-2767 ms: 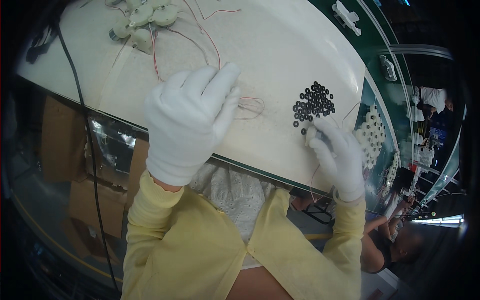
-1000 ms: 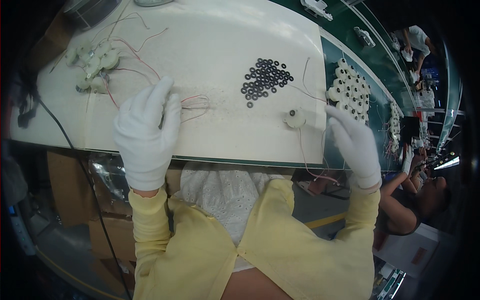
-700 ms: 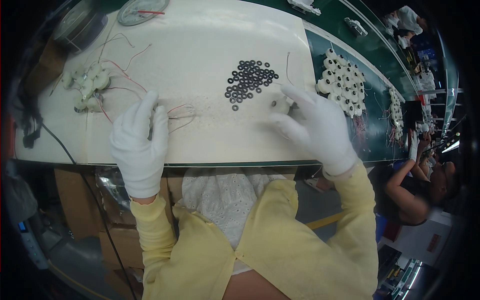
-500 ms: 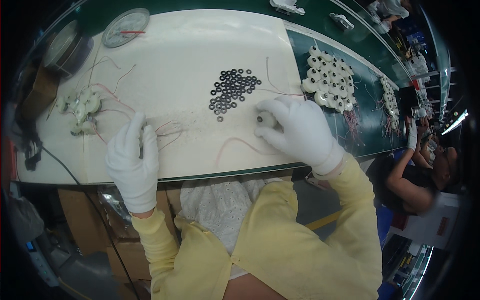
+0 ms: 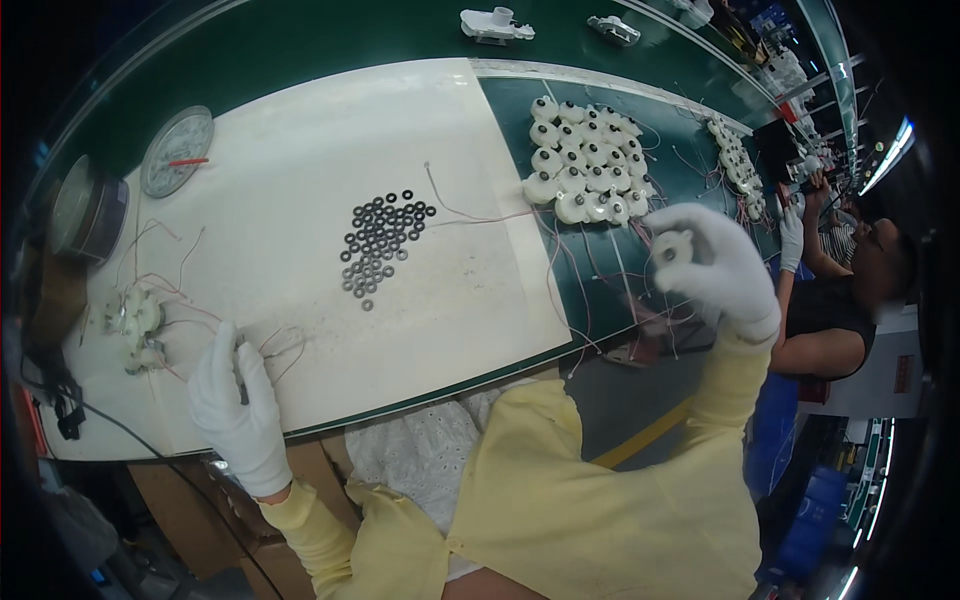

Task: The person assembles small white electronic components by inserting red wires into the units and securing them with black washers. The person picks up a component, threads a wire, places a washer, and sets the unit aside, repeating this process for multiple items on a workbench.

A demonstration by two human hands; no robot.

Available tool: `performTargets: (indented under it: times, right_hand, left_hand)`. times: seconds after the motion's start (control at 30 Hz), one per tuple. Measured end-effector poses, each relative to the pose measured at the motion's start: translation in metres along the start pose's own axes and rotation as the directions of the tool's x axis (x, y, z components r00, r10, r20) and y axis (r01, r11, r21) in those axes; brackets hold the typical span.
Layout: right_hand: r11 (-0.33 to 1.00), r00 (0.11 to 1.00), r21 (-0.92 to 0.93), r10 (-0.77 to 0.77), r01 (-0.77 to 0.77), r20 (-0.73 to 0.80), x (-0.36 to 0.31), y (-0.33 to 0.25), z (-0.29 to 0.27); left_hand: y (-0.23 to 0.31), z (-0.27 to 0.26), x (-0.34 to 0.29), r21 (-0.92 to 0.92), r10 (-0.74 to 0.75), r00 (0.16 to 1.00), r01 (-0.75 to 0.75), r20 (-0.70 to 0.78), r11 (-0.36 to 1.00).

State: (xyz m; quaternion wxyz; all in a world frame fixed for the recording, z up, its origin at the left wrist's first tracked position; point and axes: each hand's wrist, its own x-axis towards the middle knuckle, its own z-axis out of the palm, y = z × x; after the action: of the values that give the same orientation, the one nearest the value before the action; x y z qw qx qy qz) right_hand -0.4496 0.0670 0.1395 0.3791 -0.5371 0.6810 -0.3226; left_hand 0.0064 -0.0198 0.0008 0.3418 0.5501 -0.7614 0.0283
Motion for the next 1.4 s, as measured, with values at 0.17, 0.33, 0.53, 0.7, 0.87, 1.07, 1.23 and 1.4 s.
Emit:
performTargets:
  times: [0.17, 0.33, 0.53, 0.7, 0.87, 1.07, 1.23, 1.4]
  right_hand:
    - [0.987, 0.99, 0.089, 0.127, -0.133, 0.063, 0.023, 0.053, -0.088]
    - [0.988, 0.973, -0.015, 0.152, -0.152, 0.176, 0.079, 0.097, -0.129]
    - [0.999, 0.994, 0.004, 0.051, -0.052, 0.092, 0.137, 0.117, -0.132]
    - [0.995, 0.995, -0.041, 0.088, -0.086, 0.051, 0.149, 0.14, -0.134]
    - [0.982, 0.998, -0.178, 0.061, -0.059, 0.003, 0.144, 0.133, -0.13]
    - [0.923, 0.996, -0.382, -0.065, 0.037, -0.059, 0.15, 0.13, -0.12]
    - [0.63, 0.947, -0.763, -0.31, 0.144, -0.078, 0.157, 0.134, -0.113]
    - [0.782, 0.943, -0.611, -0.283, 0.121, -0.176, 0.155, 0.135, -0.105]
  left_hand:
    - [-0.001, -0.001, -0.002, 0.009, -0.034, 0.999, 0.034, 0.017, 0.999]
    - [-0.003, 0.0, -0.003, 0.007, -0.036, 0.999, 0.036, 0.018, 0.999]
    - [-0.004, -0.001, -0.002, -0.006, -0.056, 0.998, 0.056, 0.02, 0.998]
    - [-0.004, -0.001, -0.004, -0.02, -0.122, 0.992, 0.123, 0.039, 0.992]
    - [0.0, -0.003, -0.002, -0.007, -0.107, 0.994, 0.107, 0.037, 0.994]
    - [-0.005, -0.001, -0.003, -0.006, -0.066, 0.998, 0.066, 0.015, 0.998]
    - [-0.006, 0.0, -0.002, -0.022, -0.072, 0.997, 0.072, 0.018, 0.997]
    - [-0.006, 0.001, -0.003, -0.032, -0.071, 0.997, 0.071, 0.015, 0.997]
